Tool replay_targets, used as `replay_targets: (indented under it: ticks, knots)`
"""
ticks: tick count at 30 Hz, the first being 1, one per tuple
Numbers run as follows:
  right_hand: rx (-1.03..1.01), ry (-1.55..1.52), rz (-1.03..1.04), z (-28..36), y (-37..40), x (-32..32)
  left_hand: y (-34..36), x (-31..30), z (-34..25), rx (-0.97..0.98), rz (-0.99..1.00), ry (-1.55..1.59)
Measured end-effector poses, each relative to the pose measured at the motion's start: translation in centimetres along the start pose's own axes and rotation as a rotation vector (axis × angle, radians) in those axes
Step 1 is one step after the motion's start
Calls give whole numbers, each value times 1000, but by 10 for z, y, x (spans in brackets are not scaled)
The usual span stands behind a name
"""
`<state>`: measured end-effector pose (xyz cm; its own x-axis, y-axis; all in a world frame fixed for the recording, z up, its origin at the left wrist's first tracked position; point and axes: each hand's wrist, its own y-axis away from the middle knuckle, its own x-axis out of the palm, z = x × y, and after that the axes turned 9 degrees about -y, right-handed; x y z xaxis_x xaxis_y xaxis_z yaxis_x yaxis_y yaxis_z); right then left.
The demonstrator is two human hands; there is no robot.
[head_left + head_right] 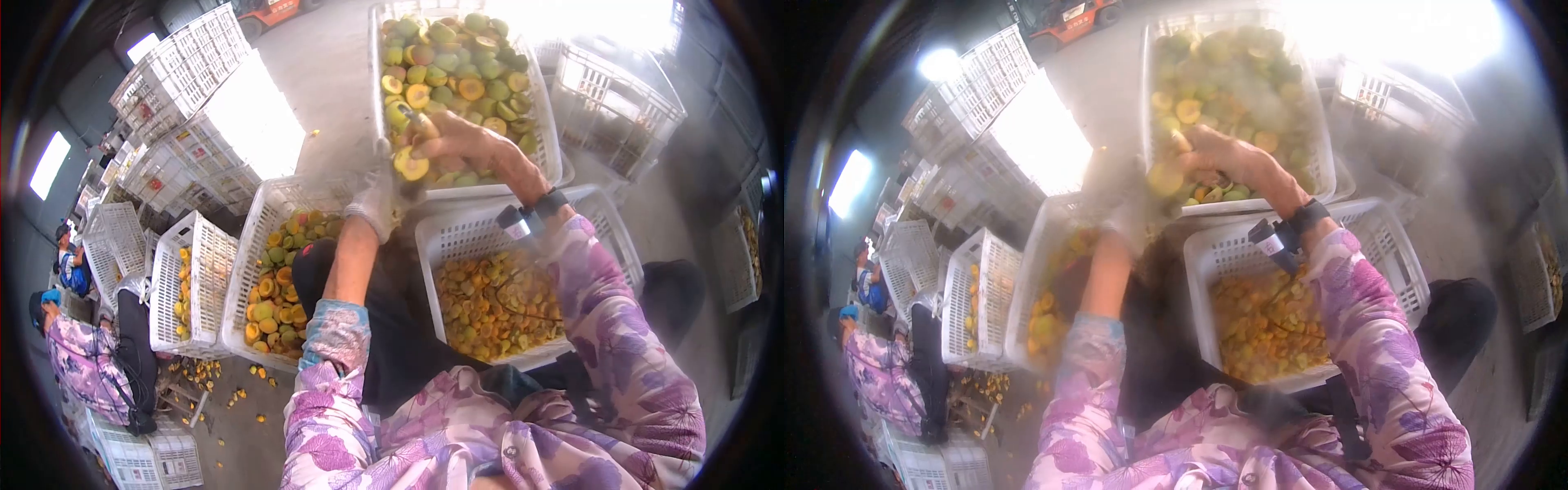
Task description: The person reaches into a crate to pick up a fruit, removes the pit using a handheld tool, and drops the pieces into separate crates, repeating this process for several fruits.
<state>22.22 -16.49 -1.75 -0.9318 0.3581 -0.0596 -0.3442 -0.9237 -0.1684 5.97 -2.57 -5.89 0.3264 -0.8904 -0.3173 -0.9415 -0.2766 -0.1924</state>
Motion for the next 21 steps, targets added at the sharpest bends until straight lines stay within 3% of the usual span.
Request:
replay_targets:
  ticks: [2, 6, 8, 9, 10, 13, 15, 18, 19, 21]
  knots:
    - [0, 26, 37, 9, -1, 14, 1, 11, -15, -158, -47, 600]
    - [-143, 238, -197, 36, 11, 25, -1, 11, -32, -138, -174, 918]
    - [-491, 665, -601, 36, 29, 42, 0, 10, -45, -122, -214, 933]
    - [-504, 641, -652, 22, 33, 51, 2, 11, -54, -158, -333, 908]
    - [-502, 640, -651, 12, 39, 62, 4, 11, -61, -195, -450, 880]
    - [-353, 457, -620, -4, 52, 95, 9, 15, -64, -169, -495, 815]
    - [-190, 782, -682, -8, 51, 111, 9, 18, -59, -116, -465, 755]
    - [-109, 821, -699, -15, 44, 122, 24, 24, -75, -31, -490, 580]
    - [-180, 812, -716, -17, 44, 123, 28, 26, -82, -5, -536, 465]
    - [-165, 798, -739, -19, 39, 127, 18, 23, -69, -15, -533, 533]
